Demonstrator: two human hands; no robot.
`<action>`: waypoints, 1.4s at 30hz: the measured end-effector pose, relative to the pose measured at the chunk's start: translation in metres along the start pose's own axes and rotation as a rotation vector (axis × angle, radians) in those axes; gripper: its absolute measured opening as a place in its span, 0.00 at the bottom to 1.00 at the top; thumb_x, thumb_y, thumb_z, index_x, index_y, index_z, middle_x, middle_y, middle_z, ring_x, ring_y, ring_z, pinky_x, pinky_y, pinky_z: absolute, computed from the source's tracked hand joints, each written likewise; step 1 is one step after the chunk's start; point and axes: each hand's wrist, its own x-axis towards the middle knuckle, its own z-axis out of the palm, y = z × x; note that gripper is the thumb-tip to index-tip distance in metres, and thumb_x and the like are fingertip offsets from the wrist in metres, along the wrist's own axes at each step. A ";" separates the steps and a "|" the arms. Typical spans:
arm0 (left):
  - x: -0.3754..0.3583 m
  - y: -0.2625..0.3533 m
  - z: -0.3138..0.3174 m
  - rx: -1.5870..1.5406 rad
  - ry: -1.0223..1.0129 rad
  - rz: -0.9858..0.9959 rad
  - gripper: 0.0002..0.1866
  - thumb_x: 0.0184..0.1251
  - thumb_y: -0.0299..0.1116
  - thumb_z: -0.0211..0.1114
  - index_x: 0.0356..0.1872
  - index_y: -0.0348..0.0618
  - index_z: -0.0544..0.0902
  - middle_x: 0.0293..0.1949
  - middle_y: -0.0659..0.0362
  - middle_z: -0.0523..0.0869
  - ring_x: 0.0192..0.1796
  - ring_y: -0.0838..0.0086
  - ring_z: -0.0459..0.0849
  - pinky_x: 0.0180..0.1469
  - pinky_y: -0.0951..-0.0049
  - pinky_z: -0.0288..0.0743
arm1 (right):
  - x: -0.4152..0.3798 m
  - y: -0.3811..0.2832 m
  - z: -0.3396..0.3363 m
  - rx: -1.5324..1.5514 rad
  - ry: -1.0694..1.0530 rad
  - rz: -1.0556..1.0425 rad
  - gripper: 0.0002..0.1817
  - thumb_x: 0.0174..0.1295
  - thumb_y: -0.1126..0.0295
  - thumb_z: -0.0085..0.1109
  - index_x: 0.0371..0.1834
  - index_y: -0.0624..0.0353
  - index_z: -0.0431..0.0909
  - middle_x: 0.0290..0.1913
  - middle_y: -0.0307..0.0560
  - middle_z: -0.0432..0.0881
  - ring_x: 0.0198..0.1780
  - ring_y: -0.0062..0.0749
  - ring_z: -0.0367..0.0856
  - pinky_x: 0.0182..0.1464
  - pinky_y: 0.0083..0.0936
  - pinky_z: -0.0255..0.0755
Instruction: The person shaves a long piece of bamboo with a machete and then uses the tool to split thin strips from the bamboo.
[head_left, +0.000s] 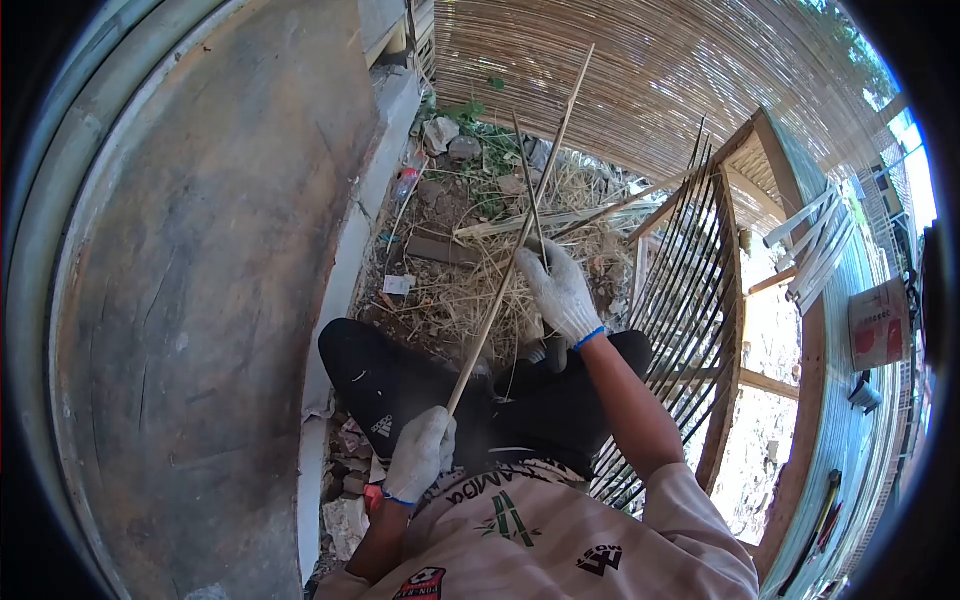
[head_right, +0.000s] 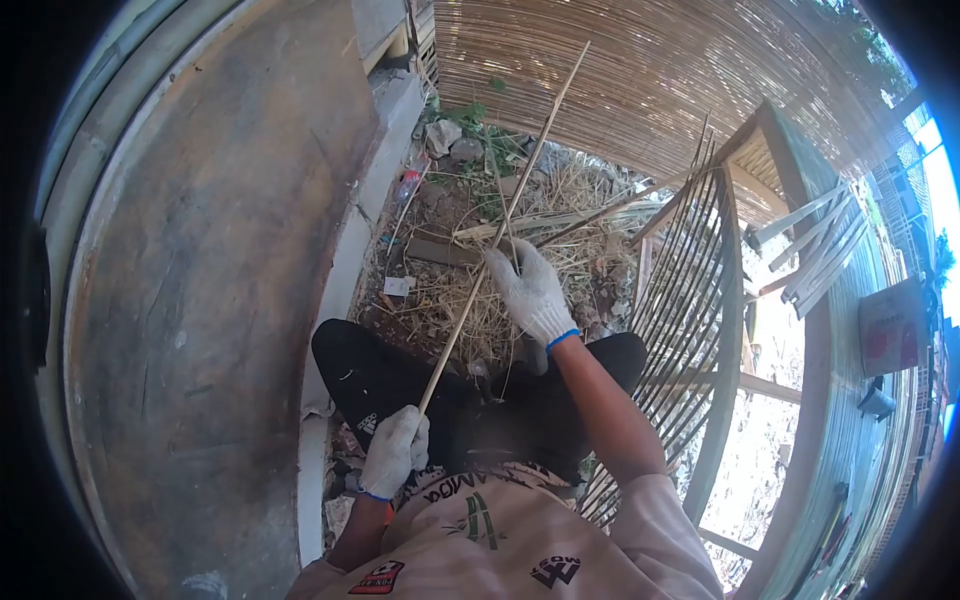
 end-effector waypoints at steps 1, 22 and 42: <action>0.002 0.000 0.002 0.004 0.034 -0.012 0.21 0.90 0.49 0.52 0.34 0.48 0.75 0.20 0.70 0.67 0.19 0.85 0.64 0.22 0.77 0.59 | -0.007 0.007 0.001 -0.049 -0.041 -0.019 0.24 0.78 0.53 0.61 0.59 0.65 0.82 0.40 0.52 0.88 0.44 0.40 0.87 0.51 0.38 0.78; 0.035 -0.003 0.020 -0.042 0.201 -0.032 0.21 0.89 0.50 0.54 0.36 0.46 0.78 0.20 0.68 0.70 0.17 0.83 0.65 0.18 0.75 0.59 | -0.135 0.000 0.020 -0.423 -0.647 -0.265 0.34 0.79 0.51 0.57 0.85 0.44 0.65 0.40 0.56 0.85 0.41 0.57 0.89 0.42 0.49 0.82; 0.000 0.004 0.006 0.030 0.030 0.097 0.19 0.89 0.48 0.54 0.38 0.47 0.78 0.21 0.72 0.70 0.20 0.88 0.65 0.21 0.81 0.58 | -0.076 0.008 -0.005 -0.395 -0.332 -0.239 0.31 0.80 0.54 0.56 0.84 0.45 0.66 0.44 0.60 0.88 0.45 0.60 0.89 0.49 0.51 0.82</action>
